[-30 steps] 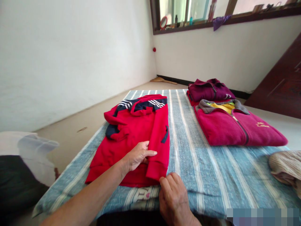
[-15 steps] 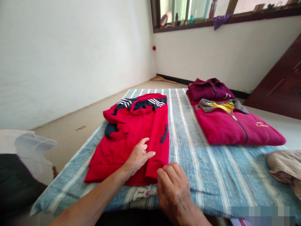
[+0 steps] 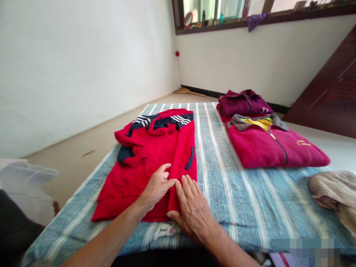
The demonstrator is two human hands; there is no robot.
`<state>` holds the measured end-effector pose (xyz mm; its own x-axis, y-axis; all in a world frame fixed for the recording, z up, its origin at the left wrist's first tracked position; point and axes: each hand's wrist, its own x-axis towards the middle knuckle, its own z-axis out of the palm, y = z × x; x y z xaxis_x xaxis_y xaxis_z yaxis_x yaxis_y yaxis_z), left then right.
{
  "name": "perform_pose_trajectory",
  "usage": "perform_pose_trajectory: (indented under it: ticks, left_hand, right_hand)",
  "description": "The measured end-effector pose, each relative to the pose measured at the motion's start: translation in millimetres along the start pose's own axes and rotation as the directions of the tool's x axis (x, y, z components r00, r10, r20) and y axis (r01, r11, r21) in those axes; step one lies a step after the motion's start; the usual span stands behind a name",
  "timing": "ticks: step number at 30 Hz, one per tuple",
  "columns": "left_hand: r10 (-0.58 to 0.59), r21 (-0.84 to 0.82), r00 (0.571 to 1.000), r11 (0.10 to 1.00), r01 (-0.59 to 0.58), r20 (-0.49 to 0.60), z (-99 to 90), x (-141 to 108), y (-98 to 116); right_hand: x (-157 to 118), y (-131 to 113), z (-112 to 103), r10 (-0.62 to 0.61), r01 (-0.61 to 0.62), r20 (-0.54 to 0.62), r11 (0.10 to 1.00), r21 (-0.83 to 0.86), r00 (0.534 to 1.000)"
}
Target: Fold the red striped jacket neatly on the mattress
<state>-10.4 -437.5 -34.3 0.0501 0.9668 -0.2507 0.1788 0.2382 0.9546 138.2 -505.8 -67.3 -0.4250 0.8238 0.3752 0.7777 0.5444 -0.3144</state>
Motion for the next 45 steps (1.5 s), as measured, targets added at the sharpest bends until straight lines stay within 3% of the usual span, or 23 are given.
perform_pose_trajectory:
  ticks: [7,17,23,31,36,39,45]
  left_hand:
    - [0.107,0.225,0.994,0.969,-0.098,-0.026,-1.4,5.2,4.2]
    - [0.224,0.363,0.972,0.913,-0.186,-0.066,-1.1,6.4,1.0]
    - [0.153,0.325,0.988,0.936,-0.134,-0.033,-7.1,19.4,8.9]
    - [-0.052,0.287,0.998,0.956,0.057,-0.027,-5.5,51.2,34.7]
    - [-0.083,0.438,0.996,0.896,0.068,0.014,-3.3,65.4,44.7]
    - [-0.126,0.459,0.99,0.885,0.081,0.068,-5.1,67.4,48.2]
    - [-0.188,0.347,0.974,0.928,0.133,0.129,-13.6,75.4,52.6]
  right_hand:
    - [11.1,0.5,-14.6,0.013,-0.015,0.107,1.0,0.02,0.994]
    - [11.8,4.1,-6.0,-0.001,-0.002,0.135,1.0,0.021,0.991]
    - [10.7,3.8,-5.0,-0.001,-0.002,0.12,1.0,0.023,0.993]
    - [11.8,2.4,-7.8,0.007,-0.011,0.13,1.0,0.03,0.992]
    - [15.0,1.8,-11.3,0.012,-0.017,0.158,0.999,0.029,0.987]
    - [15.3,0.6,-17.0,0.018,-0.028,0.172,0.998,0.061,0.985]
    - [32.5,-1.2,-37.5,0.044,-0.052,0.112,0.996,0.071,0.993]
